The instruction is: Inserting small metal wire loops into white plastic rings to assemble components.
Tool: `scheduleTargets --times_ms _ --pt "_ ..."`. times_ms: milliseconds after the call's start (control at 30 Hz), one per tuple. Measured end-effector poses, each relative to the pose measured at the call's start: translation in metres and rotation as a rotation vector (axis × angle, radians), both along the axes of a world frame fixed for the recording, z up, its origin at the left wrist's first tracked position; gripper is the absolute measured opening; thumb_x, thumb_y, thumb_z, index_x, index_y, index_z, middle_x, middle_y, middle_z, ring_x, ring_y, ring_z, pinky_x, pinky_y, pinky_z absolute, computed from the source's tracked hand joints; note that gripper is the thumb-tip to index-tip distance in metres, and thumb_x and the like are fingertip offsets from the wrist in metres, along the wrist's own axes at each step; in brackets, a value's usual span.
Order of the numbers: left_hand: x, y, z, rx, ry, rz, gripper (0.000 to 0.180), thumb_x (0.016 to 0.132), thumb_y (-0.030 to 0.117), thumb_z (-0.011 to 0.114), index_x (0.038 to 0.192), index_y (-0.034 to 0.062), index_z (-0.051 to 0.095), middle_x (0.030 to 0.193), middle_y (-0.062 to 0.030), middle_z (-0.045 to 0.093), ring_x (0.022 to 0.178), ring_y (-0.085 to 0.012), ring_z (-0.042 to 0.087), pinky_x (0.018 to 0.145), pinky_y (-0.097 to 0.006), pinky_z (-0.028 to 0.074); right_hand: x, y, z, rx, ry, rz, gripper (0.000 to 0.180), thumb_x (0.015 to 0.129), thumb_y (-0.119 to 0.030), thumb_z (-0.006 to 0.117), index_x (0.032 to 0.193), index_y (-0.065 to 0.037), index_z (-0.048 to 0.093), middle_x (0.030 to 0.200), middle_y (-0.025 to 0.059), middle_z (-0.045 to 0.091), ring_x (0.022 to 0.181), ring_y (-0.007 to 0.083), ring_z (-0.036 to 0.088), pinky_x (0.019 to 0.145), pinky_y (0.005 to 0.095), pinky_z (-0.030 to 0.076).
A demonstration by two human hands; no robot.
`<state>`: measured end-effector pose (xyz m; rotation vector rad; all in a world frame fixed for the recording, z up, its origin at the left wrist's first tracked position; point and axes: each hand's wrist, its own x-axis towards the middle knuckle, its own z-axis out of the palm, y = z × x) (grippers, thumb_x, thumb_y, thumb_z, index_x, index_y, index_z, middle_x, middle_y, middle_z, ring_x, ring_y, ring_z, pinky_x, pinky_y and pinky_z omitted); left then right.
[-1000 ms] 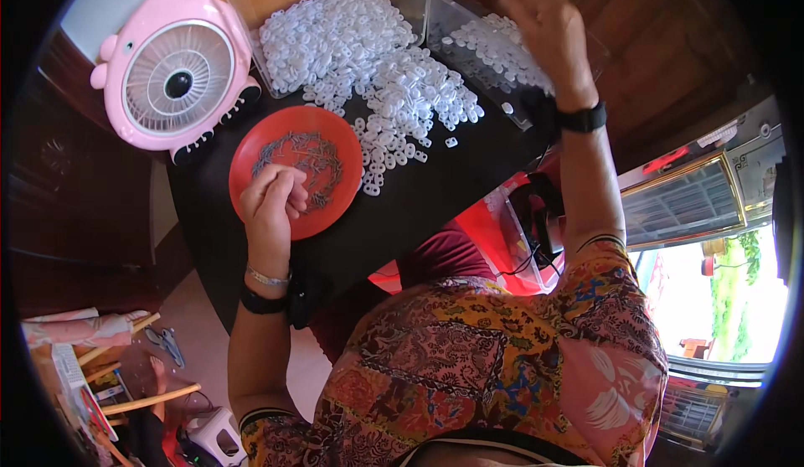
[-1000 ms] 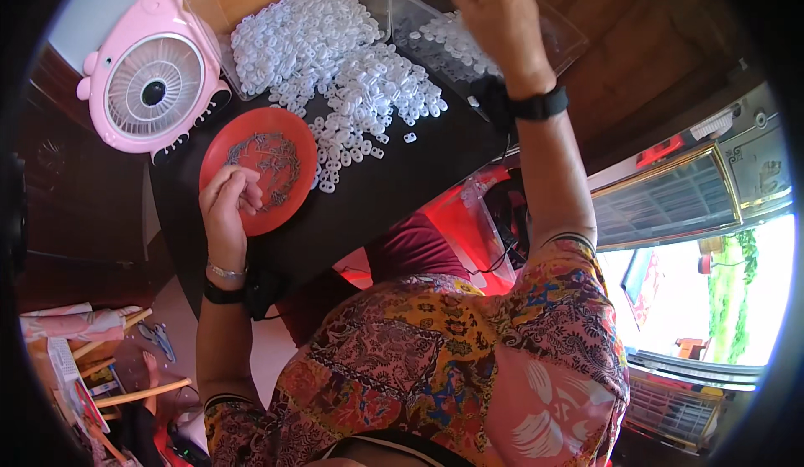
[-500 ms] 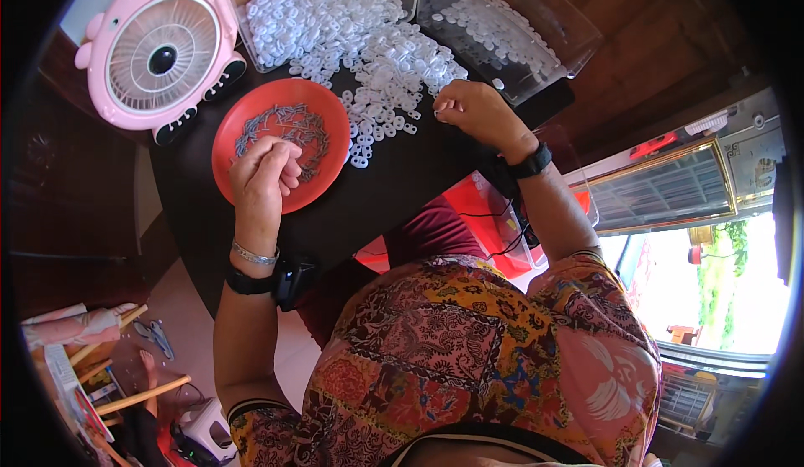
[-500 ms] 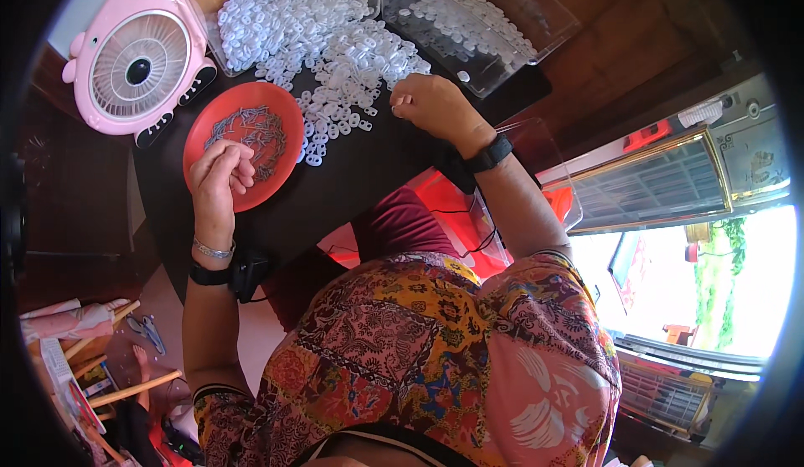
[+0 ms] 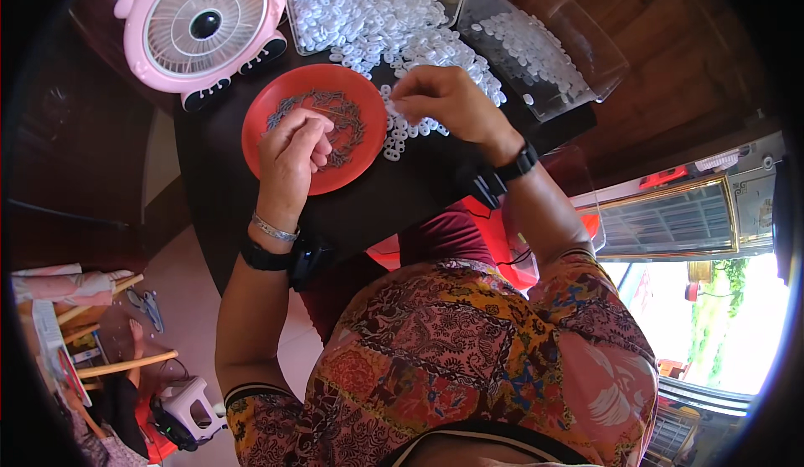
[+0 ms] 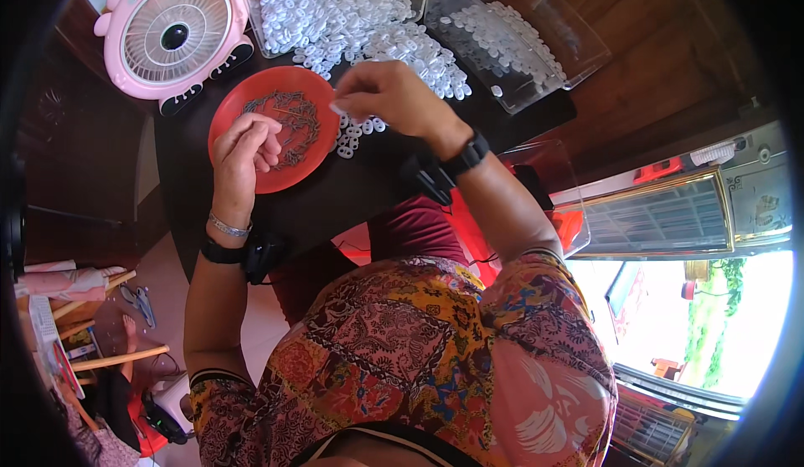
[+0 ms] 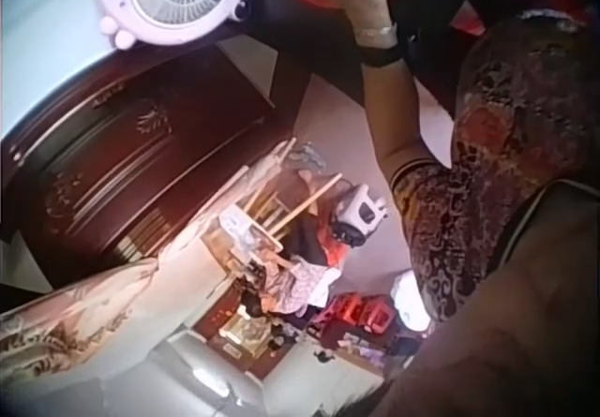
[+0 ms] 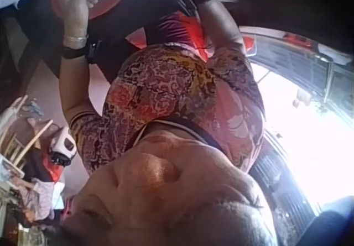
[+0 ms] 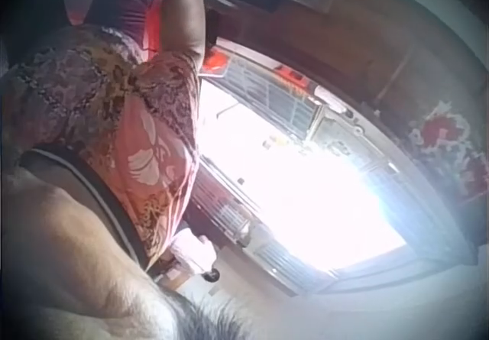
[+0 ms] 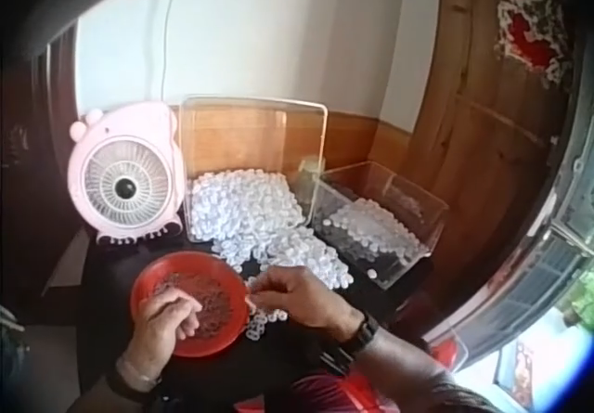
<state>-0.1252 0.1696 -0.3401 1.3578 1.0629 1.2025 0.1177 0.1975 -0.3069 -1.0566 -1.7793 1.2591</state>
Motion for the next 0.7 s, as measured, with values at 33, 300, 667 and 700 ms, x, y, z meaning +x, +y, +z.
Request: scheduleTargets --times_ms 33,300,667,700 --pt "0.0 0.001 0.0 0.013 0.011 -0.015 0.025 0.092 0.025 0.052 0.087 0.0043 0.064 0.065 0.0004 0.057 0.056 -0.0052 0.051 0.049 -0.019 0.037 -0.011 0.006 -0.002 0.038 0.008 0.06 0.015 0.086 -0.011 0.068 0.093 0.002 0.064 0.077 0.0021 0.063 0.068 0.0075 0.058 0.062 0.0223 0.047" --pt "-0.003 0.004 0.0 0.011 -0.032 -0.103 0.024 0.093 0.027 0.05 0.086 0.0053 0.057 0.067 -0.0011 0.057 0.056 -0.006 0.05 0.049 -0.019 0.037 -0.067 0.014 0.0 0.099 0.023 0.177 0.015 0.086 -0.007 0.066 0.097 0.002 0.065 0.086 0.0029 0.066 0.077 0.0079 0.06 0.071 0.0223 0.049" --pt "-0.015 0.009 0.006 -0.021 -0.243 -0.073 0.019 0.092 0.021 0.051 0.082 0.0055 0.058 0.067 -0.0009 0.057 0.055 -0.0066 0.052 0.048 -0.018 0.037 -0.077 0.028 0.007 -0.119 0.121 0.21 0.016 0.081 -0.014 0.068 0.09 0.0 0.067 0.081 0.0044 0.067 0.072 0.0119 0.061 0.068 0.0267 0.049" --pt "-0.018 0.01 0.006 -0.039 -0.223 0.004 0.02 0.092 0.022 0.05 0.083 0.0055 0.058 0.067 -0.001 0.056 0.056 -0.0073 0.052 0.049 -0.019 0.037 -0.076 0.029 0.003 -0.119 0.121 0.216 0.016 0.081 -0.014 0.068 0.09 0.0 0.067 0.081 0.0044 0.067 0.072 0.0119 0.061 0.068 0.0267 0.049"
